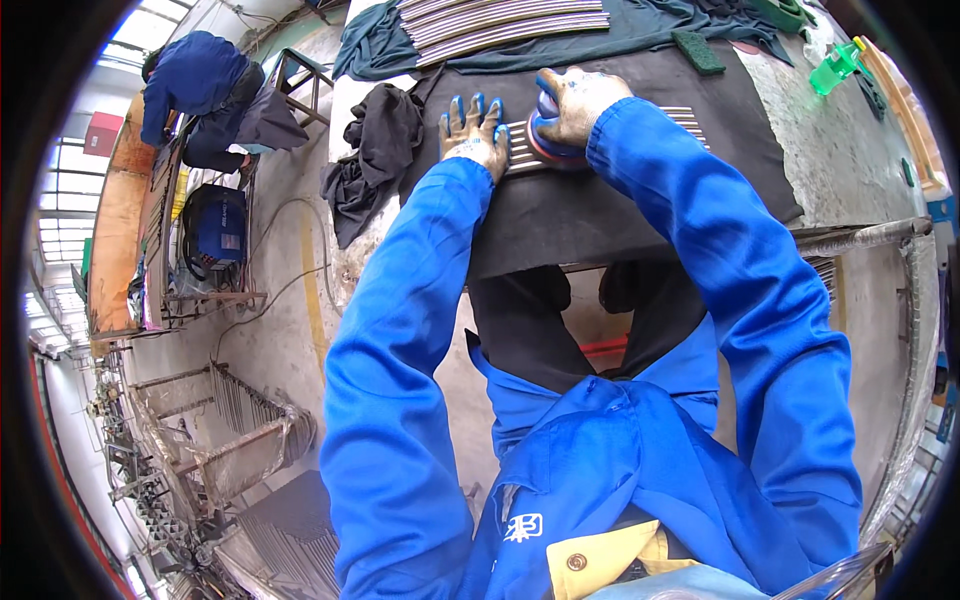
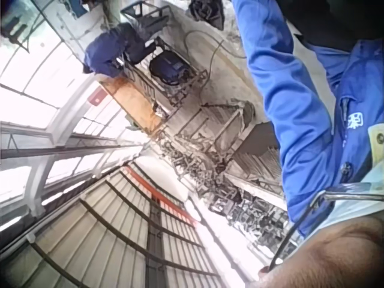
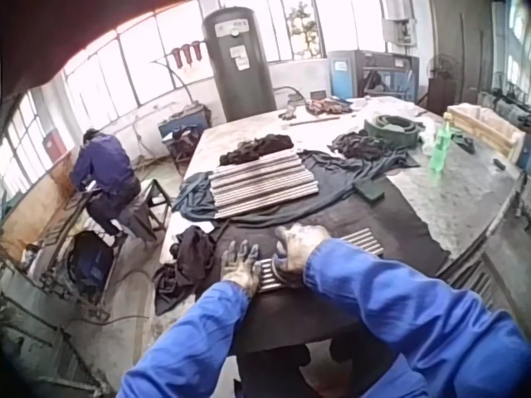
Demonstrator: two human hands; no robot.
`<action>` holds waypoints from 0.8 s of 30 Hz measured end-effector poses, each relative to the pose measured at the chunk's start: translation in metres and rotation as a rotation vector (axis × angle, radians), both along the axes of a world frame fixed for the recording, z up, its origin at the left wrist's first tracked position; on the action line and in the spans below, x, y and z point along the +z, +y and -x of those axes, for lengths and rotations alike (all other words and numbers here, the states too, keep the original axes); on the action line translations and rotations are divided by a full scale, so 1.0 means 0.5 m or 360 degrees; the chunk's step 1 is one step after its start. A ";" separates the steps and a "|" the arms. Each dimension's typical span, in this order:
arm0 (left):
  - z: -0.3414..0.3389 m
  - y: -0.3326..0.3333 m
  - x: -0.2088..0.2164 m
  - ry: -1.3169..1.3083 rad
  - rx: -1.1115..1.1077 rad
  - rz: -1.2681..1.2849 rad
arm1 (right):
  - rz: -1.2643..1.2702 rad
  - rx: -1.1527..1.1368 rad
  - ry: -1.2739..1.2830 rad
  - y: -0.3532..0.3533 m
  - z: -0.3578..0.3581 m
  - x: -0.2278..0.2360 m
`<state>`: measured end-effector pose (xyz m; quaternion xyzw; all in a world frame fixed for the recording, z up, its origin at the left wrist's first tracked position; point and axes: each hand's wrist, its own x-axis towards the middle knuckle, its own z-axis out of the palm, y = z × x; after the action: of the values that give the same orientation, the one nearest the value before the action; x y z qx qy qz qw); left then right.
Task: Sanding slats on a component using a pneumatic orbital sander.
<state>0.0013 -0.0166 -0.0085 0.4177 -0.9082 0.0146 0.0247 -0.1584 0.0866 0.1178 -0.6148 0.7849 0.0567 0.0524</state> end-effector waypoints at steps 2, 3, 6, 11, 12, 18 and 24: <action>0.007 -0.002 0.002 -0.0042 0.0021 0.0040 | 0.0008 -0.0012 0.0000 -0.006 0.005 -0.004; 0.007 -0.006 0.000 -0.0044 0.0024 0.0037 | 0.0005 -0.0009 -0.0001 -0.007 0.003 -0.004; 0.004 -0.020 -0.004 -0.0028 0.0026 0.0026 | 0.0026 -0.0001 0.0002 -0.009 -0.005 -0.004; 0.018 -0.022 0.002 -0.0041 0.0039 -0.0015 | 0.0017 -0.0006 0.0018 -0.018 -0.008 -0.003; 0.020 -0.022 0.003 -0.0047 0.0044 -0.0028 | 0.0011 -0.0008 0.0023 -0.020 -0.008 -0.003; 0.020 -0.037 -0.001 -0.0037 0.0067 0.0066 | 0.0002 -0.0008 0.0052 -0.028 -0.009 0.000; 0.027 -0.045 0.000 0.0003 0.0064 -0.0003 | 0.0009 -0.0016 0.0034 -0.035 -0.010 -0.004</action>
<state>-0.0119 -0.0393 -0.0083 0.4359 -0.8996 0.0139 0.0250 -0.1536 0.0690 0.1156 -0.6105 0.7885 0.0607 0.0425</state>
